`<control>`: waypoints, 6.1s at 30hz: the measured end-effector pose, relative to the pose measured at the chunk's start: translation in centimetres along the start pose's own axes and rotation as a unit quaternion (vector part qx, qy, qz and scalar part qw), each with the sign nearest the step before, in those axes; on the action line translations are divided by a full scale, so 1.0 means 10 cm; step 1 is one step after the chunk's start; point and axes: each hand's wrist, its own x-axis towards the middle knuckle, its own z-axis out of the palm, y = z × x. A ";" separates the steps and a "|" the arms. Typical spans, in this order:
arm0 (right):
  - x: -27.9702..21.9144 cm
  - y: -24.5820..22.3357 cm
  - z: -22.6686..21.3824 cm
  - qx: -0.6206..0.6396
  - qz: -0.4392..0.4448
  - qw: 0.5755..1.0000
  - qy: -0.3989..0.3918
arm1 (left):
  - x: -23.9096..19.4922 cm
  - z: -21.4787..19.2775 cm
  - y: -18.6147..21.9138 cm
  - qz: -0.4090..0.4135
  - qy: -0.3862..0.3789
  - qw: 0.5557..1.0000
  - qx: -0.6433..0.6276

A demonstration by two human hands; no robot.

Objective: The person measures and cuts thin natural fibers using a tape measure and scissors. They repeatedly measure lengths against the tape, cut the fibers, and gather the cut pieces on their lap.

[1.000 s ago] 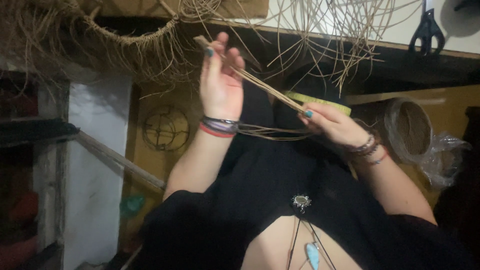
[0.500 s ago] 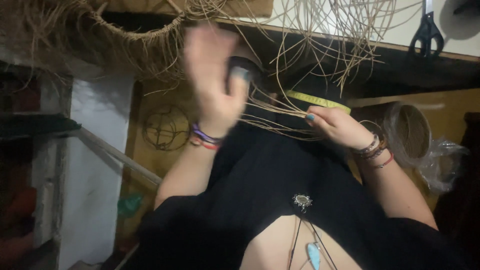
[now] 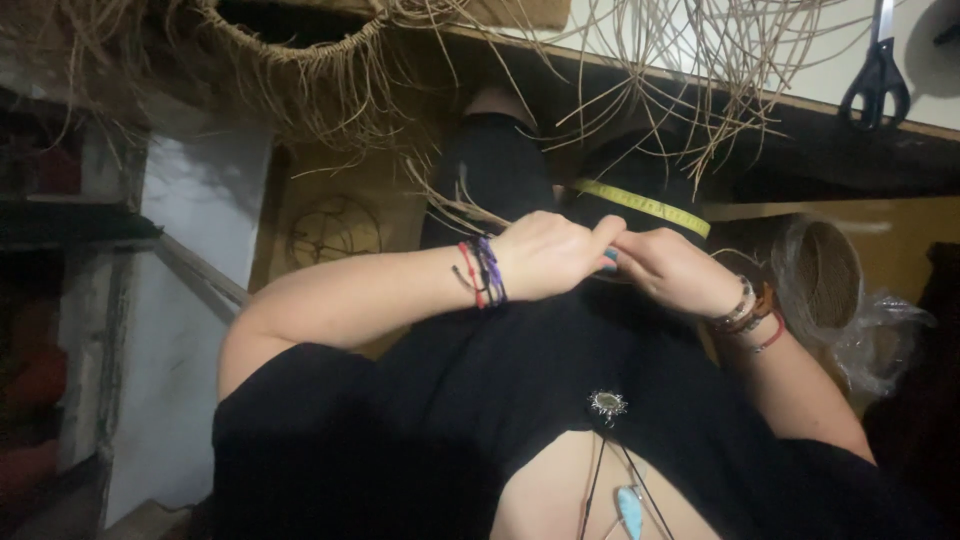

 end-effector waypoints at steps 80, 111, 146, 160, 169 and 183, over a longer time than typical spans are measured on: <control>-0.72 0.37 -0.59 -0.247 -0.007 0.968 0.041 | 0.26 -0.12 0.12 -0.070 0.027 0.997 -0.020; -0.40 2.59 -1.28 -0.474 0.209 0.744 0.422 | 1.04 0.13 0.02 -0.017 0.026 0.908 -0.418; -0.40 0.36 0.02 0.408 -0.081 0.886 0.205 | 0.18 -0.08 0.19 -0.085 0.209 0.972 -0.068; -0.45 0.14 -0.03 0.488 -0.101 0.855 0.147 | 0.44 0.20 0.01 0.229 0.150 0.725 -0.632; -0.80 0.76 -0.69 0.001 0.095 0.939 0.330 | 0.35 0.22 -0.14 0.168 0.107 0.772 -0.603; -0.27 1.75 -1.07 -0.393 0.212 0.724 0.526 | 0.39 0.25 -0.09 0.182 0.098 0.755 -0.622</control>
